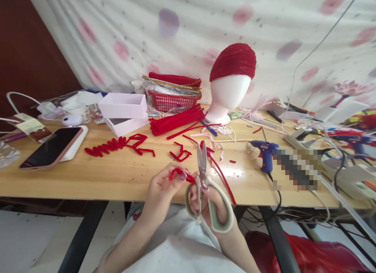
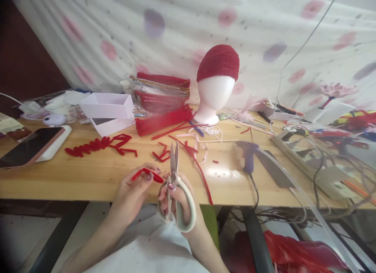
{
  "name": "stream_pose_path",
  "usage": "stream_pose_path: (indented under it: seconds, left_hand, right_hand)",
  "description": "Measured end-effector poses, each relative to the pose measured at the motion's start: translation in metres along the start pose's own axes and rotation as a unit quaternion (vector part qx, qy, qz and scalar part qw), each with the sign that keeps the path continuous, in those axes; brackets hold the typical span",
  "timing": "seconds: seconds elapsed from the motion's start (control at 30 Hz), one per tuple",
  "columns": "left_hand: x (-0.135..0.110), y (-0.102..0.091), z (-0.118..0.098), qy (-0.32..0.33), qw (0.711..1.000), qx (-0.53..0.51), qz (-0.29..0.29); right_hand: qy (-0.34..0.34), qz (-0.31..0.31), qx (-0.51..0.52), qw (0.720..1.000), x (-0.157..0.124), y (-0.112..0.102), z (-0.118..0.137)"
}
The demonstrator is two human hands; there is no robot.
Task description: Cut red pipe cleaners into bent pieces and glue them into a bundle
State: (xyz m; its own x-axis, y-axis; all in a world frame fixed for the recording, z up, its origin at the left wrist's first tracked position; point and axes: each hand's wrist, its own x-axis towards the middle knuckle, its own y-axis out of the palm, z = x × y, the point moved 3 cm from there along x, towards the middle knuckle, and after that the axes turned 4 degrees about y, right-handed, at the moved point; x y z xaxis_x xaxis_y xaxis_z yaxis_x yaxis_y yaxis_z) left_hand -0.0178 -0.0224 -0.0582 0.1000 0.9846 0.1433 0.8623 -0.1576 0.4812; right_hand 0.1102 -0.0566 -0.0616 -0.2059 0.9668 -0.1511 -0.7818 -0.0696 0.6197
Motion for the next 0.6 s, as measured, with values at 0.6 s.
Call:
stream_pose_path:
  seconds: [0.6]
  left_hand:
    - [0.014, -0.007, -0.034, 0.03, 0.996, -0.008, -0.089]
  right_hand:
    - [-0.011, 0.058, -0.333, 0.941, -0.018, -0.011, 0.005]
